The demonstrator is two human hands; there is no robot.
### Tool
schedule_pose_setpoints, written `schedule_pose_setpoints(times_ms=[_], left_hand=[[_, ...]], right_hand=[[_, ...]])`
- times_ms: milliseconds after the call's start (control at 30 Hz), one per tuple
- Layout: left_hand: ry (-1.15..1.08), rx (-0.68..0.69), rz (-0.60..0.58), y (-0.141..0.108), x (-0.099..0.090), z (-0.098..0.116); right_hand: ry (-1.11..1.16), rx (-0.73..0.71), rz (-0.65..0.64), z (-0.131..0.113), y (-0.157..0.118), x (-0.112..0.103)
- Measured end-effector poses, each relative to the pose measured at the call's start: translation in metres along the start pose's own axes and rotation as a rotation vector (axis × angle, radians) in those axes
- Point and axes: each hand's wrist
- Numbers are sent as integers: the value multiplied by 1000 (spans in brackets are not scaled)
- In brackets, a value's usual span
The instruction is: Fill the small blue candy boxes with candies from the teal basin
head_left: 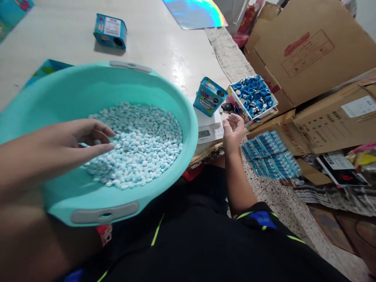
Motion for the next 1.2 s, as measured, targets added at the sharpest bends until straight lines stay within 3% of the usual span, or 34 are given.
schedule_pose_setpoints(times_ms=[67,167,233,300,367,467,567,667,800,967,1200], left_hand=[[-9,41,-56,-6,-4,11],[-11,106,-63,-17,-8,26],[-25,157,-48,-24,-9,33],[-40,178,-45,-29,-9,38],[-50,164,-45,-31,-8,41],[-56,138,-22,-32,-6,44],[-72,145,-31,-34,-5,45],[-71,183,-28,-34,-3,44],[-38,201,-20,-35,-2,46],[-29,151,-25,-35,-3,48],[-89,217,-6,-33,0,45]], right_hand=[[28,-47,30,-14,3,-4],[-45,-205,123,-56,-3,-16],[-55,-343,61,-92,-17,-24],[25,-510,-184,-128,-33,-26],[45,-642,-516,-160,-48,-18],[-225,-701,-909,-193,-61,8],[-551,-611,-1147,-206,-63,30],[-660,-568,-1286,-207,-61,37],[-713,-625,-1366,-211,-59,36],[-778,-569,-1521,-225,-55,36],[-765,-562,-1504,-228,-53,32]])
Point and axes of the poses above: each hand's wrist, its own y-axis towards the middle knuckle, its own x-axis out of the palm, z = x × y, and after that the axes turned 1 degree about x, right-handed
